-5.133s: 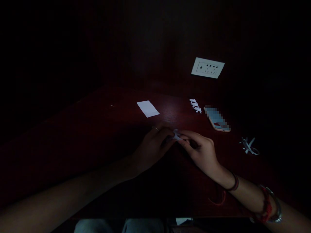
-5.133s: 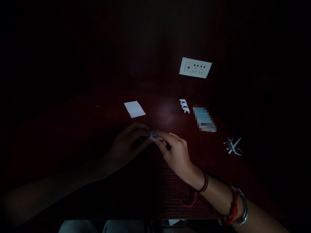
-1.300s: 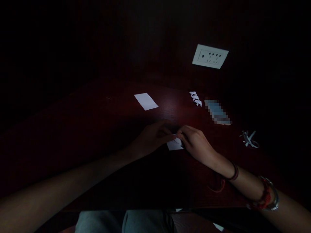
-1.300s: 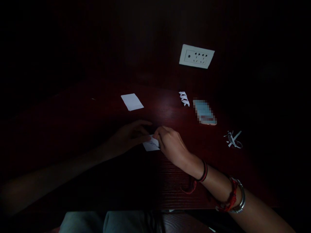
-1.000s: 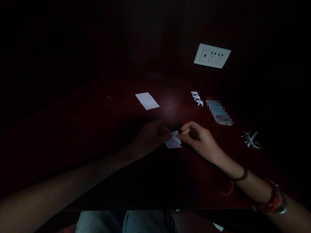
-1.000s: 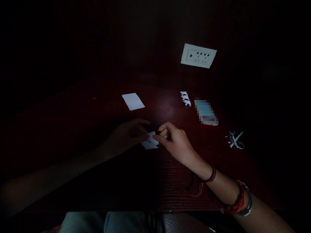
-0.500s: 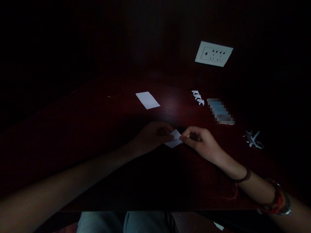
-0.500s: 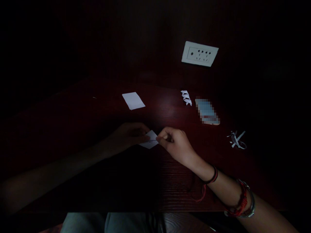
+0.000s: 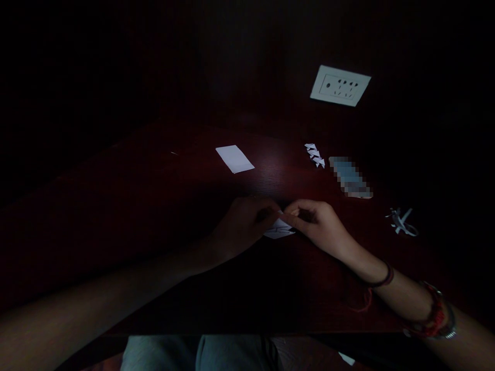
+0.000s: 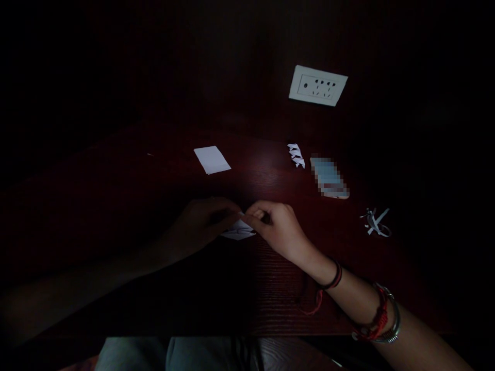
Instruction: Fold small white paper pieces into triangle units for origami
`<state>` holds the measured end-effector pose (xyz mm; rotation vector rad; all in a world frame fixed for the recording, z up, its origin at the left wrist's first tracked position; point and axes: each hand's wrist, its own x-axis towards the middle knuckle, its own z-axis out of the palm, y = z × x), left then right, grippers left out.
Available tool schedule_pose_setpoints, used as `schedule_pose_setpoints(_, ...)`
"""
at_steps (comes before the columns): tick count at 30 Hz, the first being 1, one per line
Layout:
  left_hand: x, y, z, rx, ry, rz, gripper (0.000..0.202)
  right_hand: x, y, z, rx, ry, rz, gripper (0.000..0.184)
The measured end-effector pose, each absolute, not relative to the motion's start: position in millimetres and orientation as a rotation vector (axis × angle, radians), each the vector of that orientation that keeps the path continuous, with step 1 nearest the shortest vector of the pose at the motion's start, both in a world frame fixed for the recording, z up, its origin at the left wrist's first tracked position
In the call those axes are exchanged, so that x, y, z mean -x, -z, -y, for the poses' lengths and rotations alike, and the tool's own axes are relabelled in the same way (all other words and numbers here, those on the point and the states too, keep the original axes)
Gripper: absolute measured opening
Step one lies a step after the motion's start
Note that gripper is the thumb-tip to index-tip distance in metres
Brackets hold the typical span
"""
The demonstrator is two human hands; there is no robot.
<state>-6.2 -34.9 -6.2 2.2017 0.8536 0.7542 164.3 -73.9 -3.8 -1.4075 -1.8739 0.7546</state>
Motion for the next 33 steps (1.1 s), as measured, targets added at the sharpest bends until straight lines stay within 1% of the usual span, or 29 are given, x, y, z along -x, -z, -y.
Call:
schedule_pose_setpoints(3,4.9,7.0,34.7,-2.196,-0.786,-0.861,0.015,-162.0,-0.6,76.4,1.410,-0.566,1.977,0.014)
schedule_pose_setpoints(6,6.3,7.9,31.3,-2.122,-0.715,-0.838,0.018,-161.5,-1.1,77.8,1.405,-0.451,2.014,0.013)
schedule_pose_setpoints(10,9.9,8.4,26.1,-2.041,-0.576,-0.822,0.021,-163.6,1.1,76.1,1.423,-0.441,1.981,0.012)
schedule_pose_setpoints(17,8.8,9.8,27.5,-1.990,-0.565,-0.815,0.021,-162.3,-0.6,73.6,1.378,-0.515,1.961,0.010)
schedule_pose_setpoints(24,8.2,7.7,26.0,-1.979,-0.597,-0.750,0.020,-159.2,2.5,76.4,1.425,-0.417,1.861,0.013)
schedule_pose_setpoints(26,8.5,7.7,23.9,-1.969,-0.591,-0.746,0.019,-160.4,4.4,74.8,1.425,-0.494,1.833,0.013)
schedule_pose_setpoints(31,11.6,6.5,21.6,-2.021,-0.605,-0.842,0.016,-167.0,8.9,67.8,1.339,-0.889,1.745,0.013)
schedule_pose_setpoints(33,12.2,5.2,23.1,-2.064,-0.642,-0.897,0.016,-168.8,10.1,66.8,1.341,-0.956,1.744,0.015)
